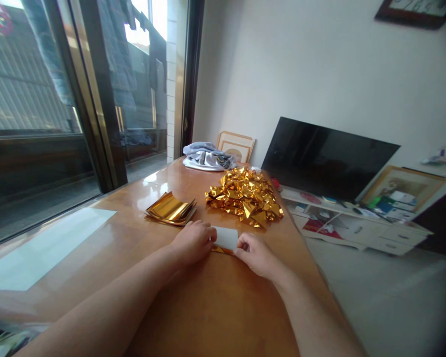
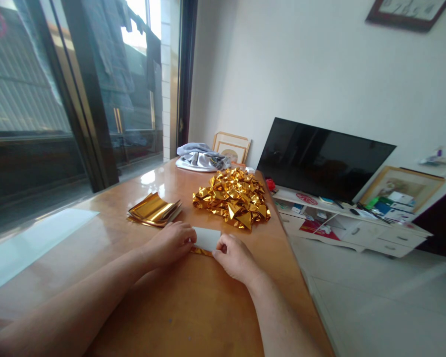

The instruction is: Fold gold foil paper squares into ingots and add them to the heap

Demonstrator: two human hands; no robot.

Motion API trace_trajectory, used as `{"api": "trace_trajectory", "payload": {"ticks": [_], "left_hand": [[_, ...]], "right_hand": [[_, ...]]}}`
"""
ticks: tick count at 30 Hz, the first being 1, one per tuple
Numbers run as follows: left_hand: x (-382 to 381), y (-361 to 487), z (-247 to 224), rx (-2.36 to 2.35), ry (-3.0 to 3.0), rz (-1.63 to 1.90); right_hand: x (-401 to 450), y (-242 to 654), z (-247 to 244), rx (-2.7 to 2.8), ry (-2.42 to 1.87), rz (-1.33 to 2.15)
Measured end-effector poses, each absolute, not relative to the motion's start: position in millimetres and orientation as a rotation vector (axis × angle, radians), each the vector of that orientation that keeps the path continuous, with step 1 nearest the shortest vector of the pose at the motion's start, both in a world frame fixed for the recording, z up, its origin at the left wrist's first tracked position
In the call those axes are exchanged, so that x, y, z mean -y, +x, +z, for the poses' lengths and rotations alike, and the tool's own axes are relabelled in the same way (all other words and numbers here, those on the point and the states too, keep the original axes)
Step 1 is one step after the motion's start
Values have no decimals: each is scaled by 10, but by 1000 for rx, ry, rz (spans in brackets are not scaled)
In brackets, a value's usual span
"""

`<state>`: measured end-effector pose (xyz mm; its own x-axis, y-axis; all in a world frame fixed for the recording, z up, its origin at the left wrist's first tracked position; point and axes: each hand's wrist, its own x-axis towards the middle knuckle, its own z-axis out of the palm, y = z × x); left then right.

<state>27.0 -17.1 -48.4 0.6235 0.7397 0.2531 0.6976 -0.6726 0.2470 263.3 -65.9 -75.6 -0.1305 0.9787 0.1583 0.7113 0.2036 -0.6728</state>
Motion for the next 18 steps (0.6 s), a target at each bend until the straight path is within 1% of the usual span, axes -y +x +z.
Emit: {"api": "trace_trajectory", "payload": {"ticks": [7,14,16,18], "left_hand": [[175,284,-489,-1159,2631,625],[153,322,-492,-1297,2220,1072],[163,344,-494,-1265,2083,1089],[197,383,-494,-1171,1896,1016]], "right_hand": [[647,2589,-778,1786,-1462,834],[765,2520,-493,1348,-1289,1154],[781,2518,-444,1202,-1239,1207],[788,2502,-432,1102,-1199,1220]]}}
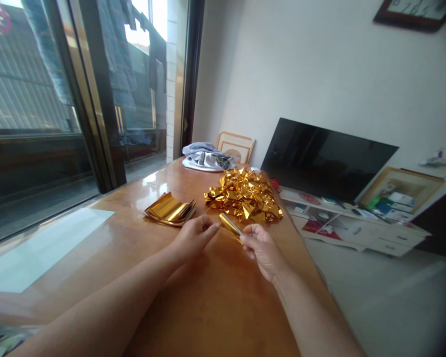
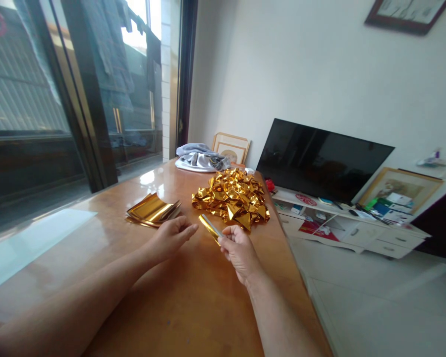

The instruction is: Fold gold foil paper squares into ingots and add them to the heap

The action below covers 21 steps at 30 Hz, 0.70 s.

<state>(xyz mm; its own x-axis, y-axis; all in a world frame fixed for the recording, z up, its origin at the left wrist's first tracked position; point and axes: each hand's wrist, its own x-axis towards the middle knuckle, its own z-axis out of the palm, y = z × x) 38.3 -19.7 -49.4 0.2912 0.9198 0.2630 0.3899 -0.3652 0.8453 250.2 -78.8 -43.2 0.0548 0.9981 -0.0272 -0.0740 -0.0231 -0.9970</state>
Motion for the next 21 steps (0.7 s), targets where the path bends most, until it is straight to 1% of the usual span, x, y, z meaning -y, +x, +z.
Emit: {"api": "trace_trajectory", "payload": {"ticks": [4,7,10,12,15,17,19,21], "left_hand": [[296,482,-481,-867,1478,839],[322,514,-467,-699,1305,826],[299,495,-457,-655,1193,846],[283,474,-447,-655,1140,849],[297,455,-424,-661,1082,824],[328,454,-406,-658,1049,766],[360,455,-390,-655,1036,671],[376,449,-385,-655,1060,578]], "right_hand": [[827,2396,-463,1074,-1164,1200],[889,2286,-471,1163,-1168,1226],[937,2242,-440,1313,-1180,1249],[943,2277,-404,1385,-1188,1152],[920,2399,-345,1378,-1239,839],[904,2478,-313,1326,-1274,699],[899,2523,-297,1288,-1268,724],[904,2526,-303,1275,-1238,863]]}}
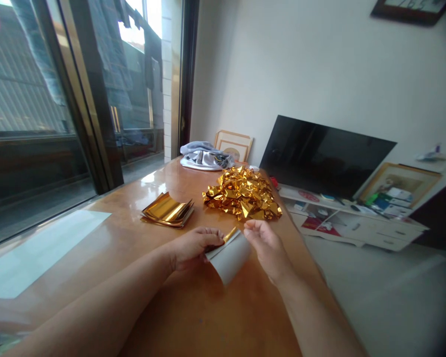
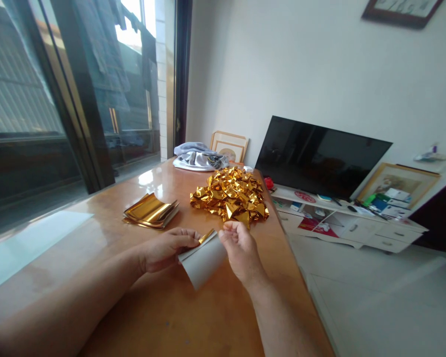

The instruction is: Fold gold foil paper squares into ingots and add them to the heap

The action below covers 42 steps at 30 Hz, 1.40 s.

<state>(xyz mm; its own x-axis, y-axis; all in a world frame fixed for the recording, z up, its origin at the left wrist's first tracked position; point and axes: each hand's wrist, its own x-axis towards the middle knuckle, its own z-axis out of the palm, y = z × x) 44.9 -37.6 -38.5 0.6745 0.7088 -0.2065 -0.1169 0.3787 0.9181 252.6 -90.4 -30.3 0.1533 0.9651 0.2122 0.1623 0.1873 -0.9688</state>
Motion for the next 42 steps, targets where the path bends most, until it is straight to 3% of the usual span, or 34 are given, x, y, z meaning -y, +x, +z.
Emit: {"api": "trace_trajectory", "payload": {"ticks": [5,10,15,24,37,42], "left_hand": [[339,419,-421,-710,1217,495],[280,439,-524,-845,1476,634],[239,468,-649,-950,1899,673],[267,463,-591,-1038,2238,605],[209,379,-491,-1080,2312,791],[286,262,-313,-946,2298,642]], "right_hand": [[931,2473,-377,1249,-1235,1148],[961,2451,-353,1202,-1384,1250],[941,2444,-394,1334,-1629,1131],[842,2584,-650,1752,-1786,563],[825,2597,-709,1773,-1785,654],[813,2618,-736,1716,-1734,716]]}}
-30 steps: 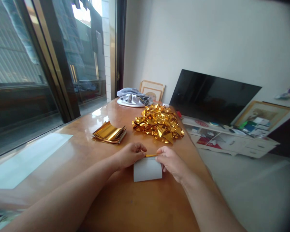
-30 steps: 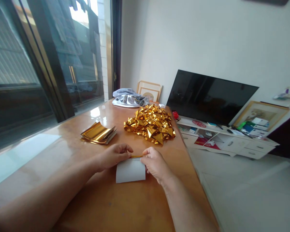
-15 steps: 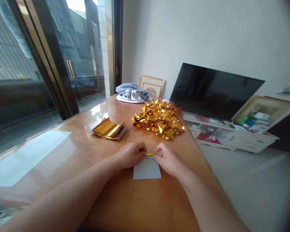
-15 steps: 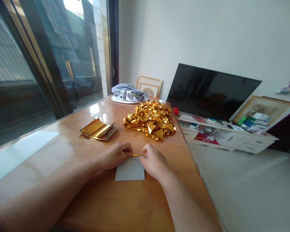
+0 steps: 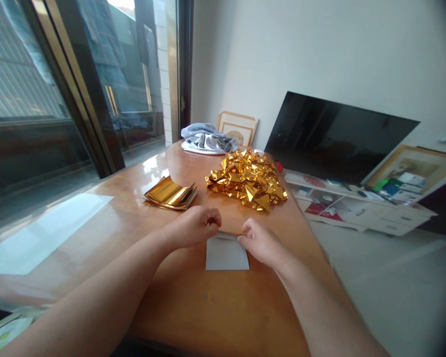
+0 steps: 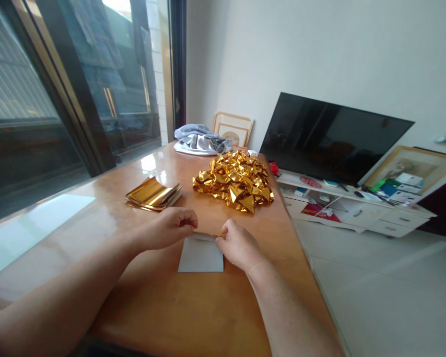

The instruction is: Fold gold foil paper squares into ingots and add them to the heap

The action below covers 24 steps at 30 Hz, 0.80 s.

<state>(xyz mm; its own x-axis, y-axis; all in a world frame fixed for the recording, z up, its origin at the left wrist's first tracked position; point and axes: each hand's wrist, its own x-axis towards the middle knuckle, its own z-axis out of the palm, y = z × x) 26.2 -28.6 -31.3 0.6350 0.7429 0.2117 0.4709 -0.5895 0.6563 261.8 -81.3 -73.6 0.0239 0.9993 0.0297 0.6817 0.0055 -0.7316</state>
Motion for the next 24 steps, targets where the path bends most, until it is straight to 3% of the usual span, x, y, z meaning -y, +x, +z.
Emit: {"api": "trace_trajectory", "payload": {"ticks": [11,24], "left_hand": [[471,269,-194,-842,2600,433],[544,296,-176,-866,2545,336]], "right_hand": [[798,2635,-734,1697,-1756,745],[845,2619,-628,1729,-1716,743]]}}
